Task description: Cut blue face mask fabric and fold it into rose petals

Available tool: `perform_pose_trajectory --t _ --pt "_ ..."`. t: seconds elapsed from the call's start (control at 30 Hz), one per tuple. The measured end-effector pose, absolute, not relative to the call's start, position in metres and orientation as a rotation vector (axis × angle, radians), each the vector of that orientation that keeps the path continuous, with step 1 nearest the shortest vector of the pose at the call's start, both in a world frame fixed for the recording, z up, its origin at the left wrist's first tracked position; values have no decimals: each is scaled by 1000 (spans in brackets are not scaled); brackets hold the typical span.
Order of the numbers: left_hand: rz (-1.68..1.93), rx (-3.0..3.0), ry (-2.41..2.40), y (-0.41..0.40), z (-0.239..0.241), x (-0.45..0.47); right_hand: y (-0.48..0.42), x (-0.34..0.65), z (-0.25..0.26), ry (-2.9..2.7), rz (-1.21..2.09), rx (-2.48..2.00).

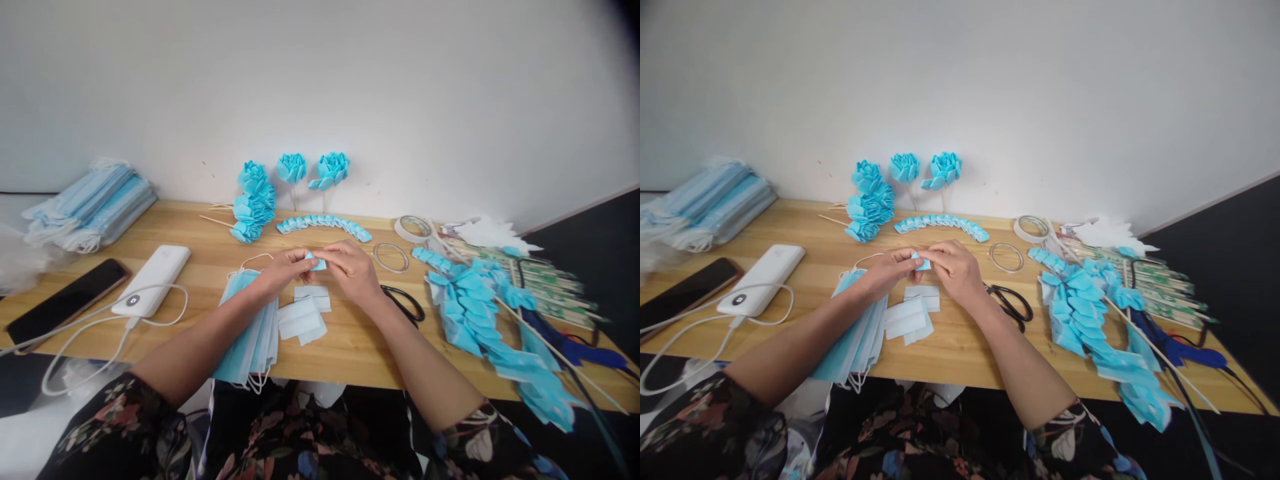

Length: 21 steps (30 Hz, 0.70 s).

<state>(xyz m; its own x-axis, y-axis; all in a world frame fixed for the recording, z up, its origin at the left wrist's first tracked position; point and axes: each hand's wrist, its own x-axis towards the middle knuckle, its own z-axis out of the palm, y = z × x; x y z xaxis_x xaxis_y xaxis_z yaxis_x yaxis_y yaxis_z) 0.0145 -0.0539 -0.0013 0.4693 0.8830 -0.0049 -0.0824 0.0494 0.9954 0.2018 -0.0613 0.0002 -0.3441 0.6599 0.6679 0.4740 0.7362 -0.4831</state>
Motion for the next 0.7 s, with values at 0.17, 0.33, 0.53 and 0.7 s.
perform_pose_trajectory --t 0.17,0.33,0.53,0.7 --pt "902 1299 846 -54 1 14 -65 201 4 -1919 508 -905" --pt "914 1336 857 -55 3 14 -64 201 7 -1660 946 -1082" --pt "929 1379 886 -54 3 15 -62 202 3 -1606 1150 -1067" --pt "940 1386 932 -53 4 15 -64 202 9 -1636 1168 -1062"
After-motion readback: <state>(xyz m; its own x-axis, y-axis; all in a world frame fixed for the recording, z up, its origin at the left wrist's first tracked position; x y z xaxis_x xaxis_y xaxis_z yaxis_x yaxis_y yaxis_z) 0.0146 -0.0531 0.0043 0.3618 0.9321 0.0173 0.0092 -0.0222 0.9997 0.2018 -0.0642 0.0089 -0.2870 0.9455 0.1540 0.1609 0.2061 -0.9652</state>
